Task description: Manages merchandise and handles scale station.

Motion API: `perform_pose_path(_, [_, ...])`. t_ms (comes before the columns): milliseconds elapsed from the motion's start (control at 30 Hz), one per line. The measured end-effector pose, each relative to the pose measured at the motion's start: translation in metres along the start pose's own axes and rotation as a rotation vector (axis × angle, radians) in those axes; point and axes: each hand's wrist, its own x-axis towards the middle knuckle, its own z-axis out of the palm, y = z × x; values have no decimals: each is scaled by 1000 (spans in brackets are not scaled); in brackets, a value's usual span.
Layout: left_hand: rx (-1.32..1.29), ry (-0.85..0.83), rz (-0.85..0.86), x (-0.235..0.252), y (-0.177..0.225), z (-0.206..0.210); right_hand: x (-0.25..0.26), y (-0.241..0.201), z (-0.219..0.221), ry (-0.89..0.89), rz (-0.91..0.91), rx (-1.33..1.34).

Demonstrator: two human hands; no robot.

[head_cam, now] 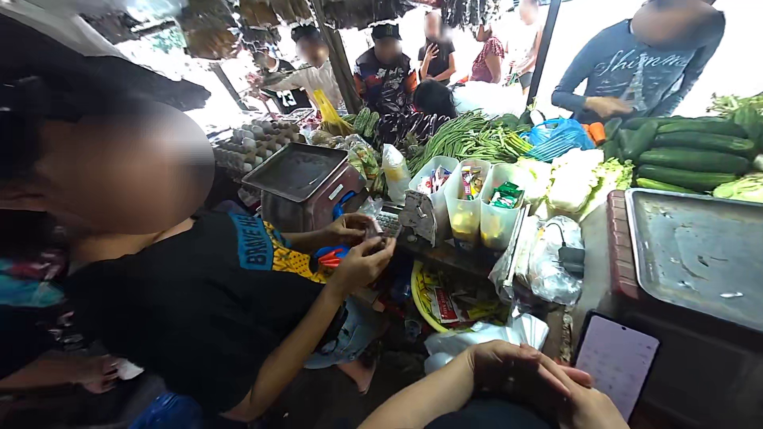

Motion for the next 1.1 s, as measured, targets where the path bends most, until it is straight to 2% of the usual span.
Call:
perform_pose_path(233, [35,59,25,-2,1,4,0,0,16,105,37,-105])
perform_pose_path(333, [108,258,-7,-7,5,9,4,4,27,177,-24,-50])
perform_pose_path(433, [104,380,-21,-8,15,20,13,-22,9,83,49,-55])
perform_pose_path(533, [-77,112,-29,-13,8,-10,17,-25,7,21,106,-61])
perform_pose_path(600, [-124,27,-33,-12,4,-18,18,-24,4,-12,101,-63])
perform_pose_path(700, [-71,34,-16,-10,5,-20,21,-16,7,11,52,-81])
perform_pose_path(867, [-77,53,-63,-11,12,-16,24,-16,8,-30,69,-118])
perform_pose_path(1000, [-94,82,-99,-12,6,-18,19,-10,18,29,74,-146])
perform_pose_path(1100, [-83,49,-71,-14,3,-16,17,-15,16,-1,89,-142])
